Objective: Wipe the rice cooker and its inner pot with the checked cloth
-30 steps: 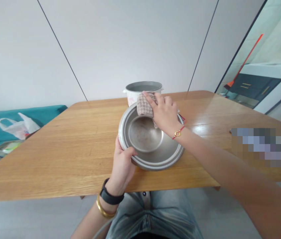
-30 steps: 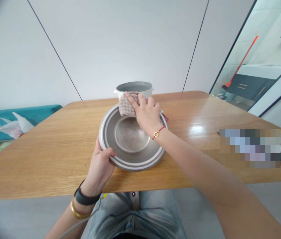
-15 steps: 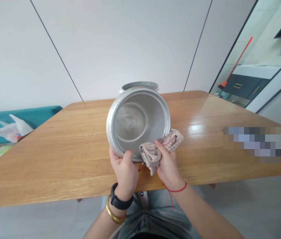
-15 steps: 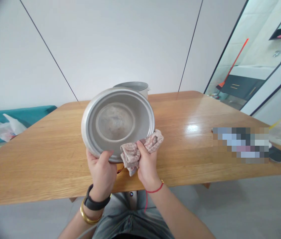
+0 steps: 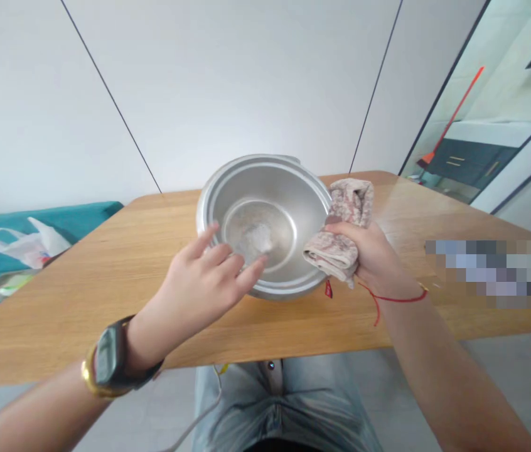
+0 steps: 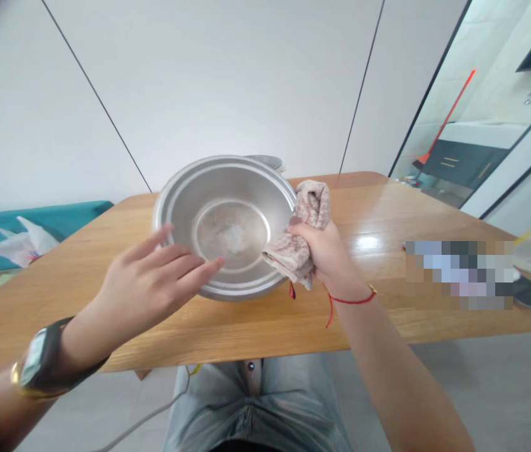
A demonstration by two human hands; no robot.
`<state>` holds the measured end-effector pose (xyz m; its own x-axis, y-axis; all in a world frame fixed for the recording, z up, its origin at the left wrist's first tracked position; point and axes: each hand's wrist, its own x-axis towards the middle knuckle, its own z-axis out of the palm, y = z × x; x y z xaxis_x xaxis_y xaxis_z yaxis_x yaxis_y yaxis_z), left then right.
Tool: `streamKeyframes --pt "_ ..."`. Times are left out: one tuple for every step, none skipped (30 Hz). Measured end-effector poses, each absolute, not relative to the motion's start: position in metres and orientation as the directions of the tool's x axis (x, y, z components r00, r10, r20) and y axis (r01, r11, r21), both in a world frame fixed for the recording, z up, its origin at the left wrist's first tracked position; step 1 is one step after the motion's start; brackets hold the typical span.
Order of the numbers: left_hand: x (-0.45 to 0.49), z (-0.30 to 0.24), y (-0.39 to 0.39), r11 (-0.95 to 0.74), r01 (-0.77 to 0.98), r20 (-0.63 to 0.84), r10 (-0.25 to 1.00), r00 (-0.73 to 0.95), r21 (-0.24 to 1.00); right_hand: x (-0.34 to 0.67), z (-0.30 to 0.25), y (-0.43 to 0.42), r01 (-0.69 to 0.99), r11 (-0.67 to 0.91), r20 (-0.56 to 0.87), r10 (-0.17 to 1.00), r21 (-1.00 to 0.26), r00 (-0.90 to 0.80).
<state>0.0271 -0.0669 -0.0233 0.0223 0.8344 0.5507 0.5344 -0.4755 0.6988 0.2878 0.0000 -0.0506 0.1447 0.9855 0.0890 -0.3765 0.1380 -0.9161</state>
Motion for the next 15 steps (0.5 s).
streamKeyframes --pt "0.032 -0.022 -0.064 -0.524 0.572 0.553 0.821 0.142 0.631 0.286 -0.047 -0.003 -0.393 0.124 0.075 0.988 -0.911 0.137" --pt "0.036 -0.023 -0.061 -0.577 0.603 0.553 0.793 0.255 0.55 0.284 -0.044 -0.006 -0.413 0.11 0.06 0.99 -0.904 0.131" --pt "0.041 -0.026 -0.057 -0.627 0.622 0.555 0.757 0.344 0.469 0.281 -0.042 -0.011 -0.432 0.104 0.052 0.99 -0.896 0.13" --pt "0.045 -0.031 -0.054 -0.662 0.633 0.569 0.722 0.394 0.402 0.277 -0.041 -0.016 -0.442 0.11 0.056 0.99 -0.89 0.132" --pt "0.049 -0.037 -0.051 -0.673 0.645 0.597 0.698 0.395 0.361 0.273 -0.041 -0.021 -0.442 0.131 0.075 0.987 -0.887 0.143" --pt "0.052 -0.042 -0.048 -0.665 0.665 0.627 0.687 0.366 0.34 0.27 -0.043 -0.025 -0.429 0.175 0.11 0.979 -0.886 0.171" --pt "0.055 -0.046 -0.046 -0.639 0.69 0.66 0.685 0.308 0.341 0.267 -0.045 -0.028 -0.399 0.241 0.162 0.962 -0.885 0.22" --pt "0.056 -0.049 -0.045 -0.602 0.71 0.691 0.687 0.226 0.365 0.265 -0.049 -0.03 -0.345 0.32 0.228 0.932 -0.882 0.282" --pt "0.058 -0.049 -0.044 -0.56 0.719 0.713 0.689 0.128 0.412 0.265 -0.053 -0.03 -0.263 0.4 0.302 0.889 -0.878 0.344" --pt "0.059 -0.048 -0.043 -0.524 0.706 0.722 0.692 0.025 0.477 0.265 -0.056 -0.03 -0.154 0.473 0.388 0.837 -0.868 0.386" --pt "0.061 -0.046 -0.043 -0.497 0.671 0.715 0.695 -0.07 0.549 0.266 -0.058 -0.029 -0.024 0.532 0.482 0.785 -0.847 0.388" --pt "0.062 -0.043 -0.042 -0.484 0.621 0.697 0.703 -0.143 0.616 0.266 -0.059 -0.029 0.118 0.577 0.579 0.743 -0.808 0.336" --pt "0.064 -0.041 -0.041 -0.482 0.569 0.673 0.717 -0.181 0.667 0.265 -0.058 -0.029 0.256 0.615 0.665 0.71 -0.745 0.231" --pt "0.066 -0.039 -0.041 -0.49 0.52 0.651 0.737 -0.181 0.7 0.264 -0.055 -0.03 0.377 0.656 0.73 0.678 -0.654 0.086" --pt "0.068 -0.039 -0.04 -0.506 0.477 0.636 0.755 -0.158 0.719 0.261 -0.052 -0.031 0.469 0.696 0.762 0.644 -0.544 -0.071"
